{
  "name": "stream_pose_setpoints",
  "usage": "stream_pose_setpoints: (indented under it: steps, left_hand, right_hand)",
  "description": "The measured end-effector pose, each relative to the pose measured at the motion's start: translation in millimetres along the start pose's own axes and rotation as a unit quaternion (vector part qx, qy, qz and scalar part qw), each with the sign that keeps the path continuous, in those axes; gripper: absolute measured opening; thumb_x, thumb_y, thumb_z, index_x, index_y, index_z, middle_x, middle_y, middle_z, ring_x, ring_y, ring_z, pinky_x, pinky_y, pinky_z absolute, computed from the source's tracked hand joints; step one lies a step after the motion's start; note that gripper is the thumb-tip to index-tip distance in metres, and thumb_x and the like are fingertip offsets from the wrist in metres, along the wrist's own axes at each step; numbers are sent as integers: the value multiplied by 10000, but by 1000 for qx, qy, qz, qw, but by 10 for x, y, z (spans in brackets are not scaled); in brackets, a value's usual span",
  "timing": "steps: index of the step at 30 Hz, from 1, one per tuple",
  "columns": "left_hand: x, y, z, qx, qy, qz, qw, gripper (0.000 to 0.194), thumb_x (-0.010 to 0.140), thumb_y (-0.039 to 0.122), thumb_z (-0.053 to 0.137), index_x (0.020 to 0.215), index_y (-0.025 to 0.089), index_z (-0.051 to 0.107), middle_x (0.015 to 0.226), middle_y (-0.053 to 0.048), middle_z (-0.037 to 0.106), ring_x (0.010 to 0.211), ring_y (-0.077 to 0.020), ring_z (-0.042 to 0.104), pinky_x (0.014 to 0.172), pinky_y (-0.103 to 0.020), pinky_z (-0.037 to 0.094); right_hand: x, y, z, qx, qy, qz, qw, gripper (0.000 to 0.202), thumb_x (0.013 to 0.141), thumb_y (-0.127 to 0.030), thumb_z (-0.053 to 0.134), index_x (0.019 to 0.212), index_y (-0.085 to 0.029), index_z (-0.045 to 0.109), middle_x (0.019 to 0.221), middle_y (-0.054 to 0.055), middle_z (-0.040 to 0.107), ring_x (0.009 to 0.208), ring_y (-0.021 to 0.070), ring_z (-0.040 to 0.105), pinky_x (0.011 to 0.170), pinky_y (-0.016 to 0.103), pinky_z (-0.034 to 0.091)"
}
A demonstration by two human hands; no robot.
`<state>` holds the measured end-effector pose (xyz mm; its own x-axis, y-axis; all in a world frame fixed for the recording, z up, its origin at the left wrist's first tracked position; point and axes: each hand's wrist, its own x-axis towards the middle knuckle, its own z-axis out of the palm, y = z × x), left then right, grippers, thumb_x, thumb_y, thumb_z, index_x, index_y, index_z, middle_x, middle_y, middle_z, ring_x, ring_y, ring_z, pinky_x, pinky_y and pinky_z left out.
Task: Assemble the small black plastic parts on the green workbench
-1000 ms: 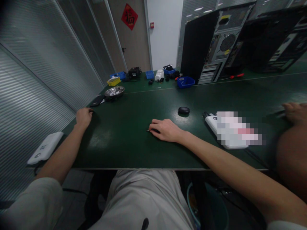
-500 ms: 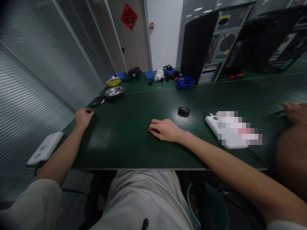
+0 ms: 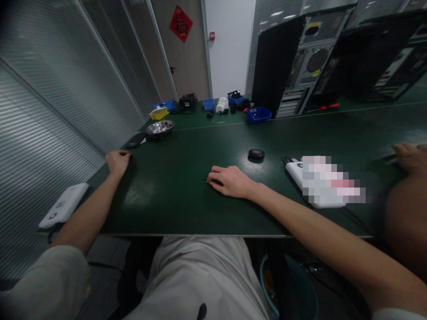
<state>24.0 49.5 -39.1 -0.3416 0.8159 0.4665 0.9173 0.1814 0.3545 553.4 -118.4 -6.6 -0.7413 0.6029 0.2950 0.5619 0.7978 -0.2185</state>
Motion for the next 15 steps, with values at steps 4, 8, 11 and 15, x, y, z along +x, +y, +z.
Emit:
stream_pose_setpoints:
  steps: [4,8,11,15]
  left_hand:
    - [-13,15,-14,-4,0,-3,1000,287,908,225,610,1081,92,797,1051,-151,773,993,-274,701,982,-342,490]
    - [-1,-16,-45,0,-20,-9,1000,287,923,288,641,1069,98,798,1024,-153,772,969,-273,698,966,-344,494]
    - [-16,-14,-89,31,-32,0,999,290,935,318,635,1065,119,801,1023,-149,768,973,-283,692,960,-360,492]
    - [-61,44,-159,88,-38,19,995,311,942,346,613,1091,150,802,1049,-164,758,1014,-319,680,930,-392,498]
  right_hand:
    - [-2,1,2,3,3,0,1000,238,1036,-318,525,1162,-230,707,1096,63,675,793,149,629,648,267,373]
    - [0,2,8,-7,1,2,1000,238,1037,-324,525,1166,-231,703,1110,58,674,787,147,630,641,271,368]
    - [1,1,10,-10,-2,2,1000,241,1038,-326,522,1167,-230,702,1109,56,675,777,145,628,640,274,367]
    - [3,-5,0,-4,-1,2,1000,244,1037,-320,521,1174,-229,702,1104,60,676,781,145,628,647,273,371]
